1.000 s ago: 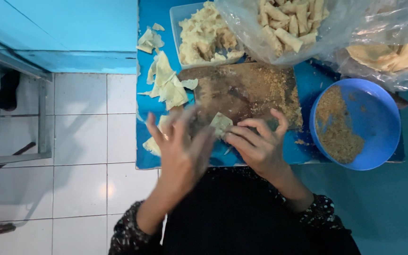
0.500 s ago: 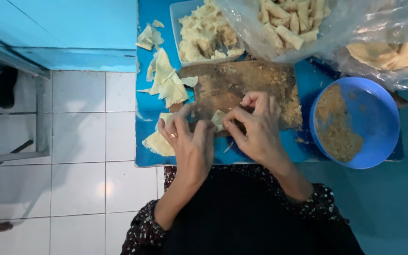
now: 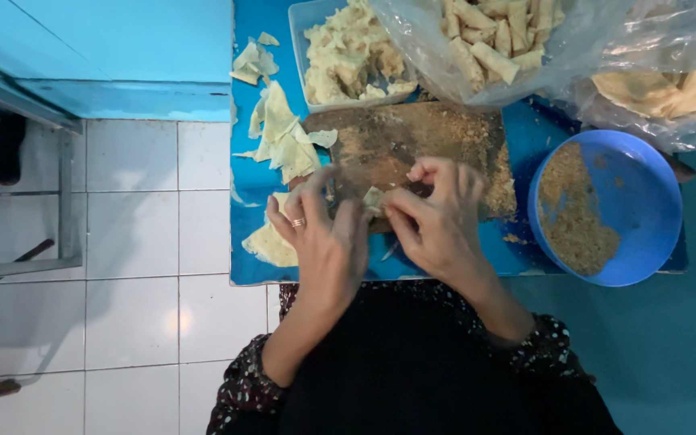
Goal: The person folds triangular pastry wrappers on a wooden board, pressing each folded piece closed, and occasionally lifts and tilts a blue bowl of brown filling on the table. Folded pieces are set aside with other finished pastries while more wrappers are taken from a plastic bag.
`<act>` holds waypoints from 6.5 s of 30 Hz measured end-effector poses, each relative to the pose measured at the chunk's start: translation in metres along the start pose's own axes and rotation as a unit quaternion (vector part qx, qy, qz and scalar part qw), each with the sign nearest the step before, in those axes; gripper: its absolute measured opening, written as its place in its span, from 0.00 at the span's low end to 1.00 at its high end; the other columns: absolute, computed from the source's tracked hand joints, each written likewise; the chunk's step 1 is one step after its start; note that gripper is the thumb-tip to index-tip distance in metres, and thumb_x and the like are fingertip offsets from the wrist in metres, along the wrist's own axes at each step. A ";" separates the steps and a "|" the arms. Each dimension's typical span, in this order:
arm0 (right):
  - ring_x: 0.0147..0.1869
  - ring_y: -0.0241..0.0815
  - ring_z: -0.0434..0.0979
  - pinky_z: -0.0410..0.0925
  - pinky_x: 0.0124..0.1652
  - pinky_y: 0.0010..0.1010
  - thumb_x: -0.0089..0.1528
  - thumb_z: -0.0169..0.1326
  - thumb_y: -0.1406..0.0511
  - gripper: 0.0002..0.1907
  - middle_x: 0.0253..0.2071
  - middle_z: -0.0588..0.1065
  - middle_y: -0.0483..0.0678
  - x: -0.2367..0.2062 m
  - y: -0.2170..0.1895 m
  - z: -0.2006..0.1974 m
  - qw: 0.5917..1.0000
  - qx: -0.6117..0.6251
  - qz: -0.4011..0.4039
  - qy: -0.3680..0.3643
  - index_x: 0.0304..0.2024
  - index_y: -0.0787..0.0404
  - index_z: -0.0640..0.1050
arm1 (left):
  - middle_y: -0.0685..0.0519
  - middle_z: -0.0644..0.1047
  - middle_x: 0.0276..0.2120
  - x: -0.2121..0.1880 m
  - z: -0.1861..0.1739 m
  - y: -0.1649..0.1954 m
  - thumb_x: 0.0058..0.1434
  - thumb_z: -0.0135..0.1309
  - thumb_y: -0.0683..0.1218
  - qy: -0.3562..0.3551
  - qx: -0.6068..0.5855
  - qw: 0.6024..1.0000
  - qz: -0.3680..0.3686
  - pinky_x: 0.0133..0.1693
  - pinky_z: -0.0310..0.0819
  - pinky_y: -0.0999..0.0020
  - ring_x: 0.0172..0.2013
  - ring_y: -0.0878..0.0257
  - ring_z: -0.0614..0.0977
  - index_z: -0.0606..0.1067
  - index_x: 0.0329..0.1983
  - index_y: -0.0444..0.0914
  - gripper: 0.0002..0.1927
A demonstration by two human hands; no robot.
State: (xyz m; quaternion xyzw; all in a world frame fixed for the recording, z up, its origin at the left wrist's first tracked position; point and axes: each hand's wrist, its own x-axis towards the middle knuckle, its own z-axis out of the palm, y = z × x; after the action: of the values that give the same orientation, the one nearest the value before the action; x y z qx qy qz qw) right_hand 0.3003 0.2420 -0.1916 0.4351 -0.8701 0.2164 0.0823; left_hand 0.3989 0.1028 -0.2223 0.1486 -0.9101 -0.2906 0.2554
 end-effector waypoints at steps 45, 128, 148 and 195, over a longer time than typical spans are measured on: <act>0.50 0.46 0.74 0.69 0.46 0.41 0.61 0.55 0.70 0.21 0.51 0.67 0.50 0.031 0.015 -0.012 0.989 -0.045 -0.085 -0.109 0.56 0.47 0.79 | 0.48 0.71 0.59 -0.017 0.018 -0.013 0.59 0.63 0.44 0.044 0.016 0.996 0.070 0.66 0.46 0.29 0.61 0.49 0.68 0.80 0.50 0.43 0.15; 0.66 0.55 0.74 0.68 0.63 0.44 0.61 0.68 0.65 0.31 0.62 0.73 0.56 0.049 -0.004 -0.045 0.992 0.009 -0.035 0.123 0.64 0.61 0.71 | 0.49 0.81 0.44 -0.028 -0.042 -0.067 0.59 0.63 0.38 0.038 -0.162 0.983 -0.074 0.60 0.67 0.58 0.48 0.50 0.79 0.75 0.44 0.37 0.11; 0.50 0.41 0.80 0.73 0.48 0.32 0.67 0.57 0.72 0.21 0.52 0.79 0.51 0.006 0.032 -0.067 0.966 0.195 0.165 0.044 0.63 0.61 0.75 | 0.46 0.77 0.54 -0.020 -0.043 -0.031 0.63 0.64 0.38 0.127 -0.198 0.970 -0.065 0.55 0.77 0.66 0.53 0.56 0.81 0.77 0.58 0.35 0.20; 0.57 0.42 0.81 0.73 0.55 0.33 0.63 0.60 0.73 0.10 0.51 0.81 0.48 -0.006 0.022 -0.025 0.975 0.221 -0.015 -0.017 0.46 0.58 0.80 | 0.47 0.80 0.39 -0.048 -0.012 -0.033 0.69 0.56 0.39 0.132 -0.672 0.675 -0.275 0.40 0.72 0.70 0.38 0.63 0.78 0.80 0.35 0.26 0.10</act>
State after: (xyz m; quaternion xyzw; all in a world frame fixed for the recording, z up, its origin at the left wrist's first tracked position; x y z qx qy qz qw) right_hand 0.2856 0.2690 -0.1782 0.4590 -0.7954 0.3949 -0.0270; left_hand 0.4494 0.0920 -0.2524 0.2171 -0.3450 -0.8581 0.3122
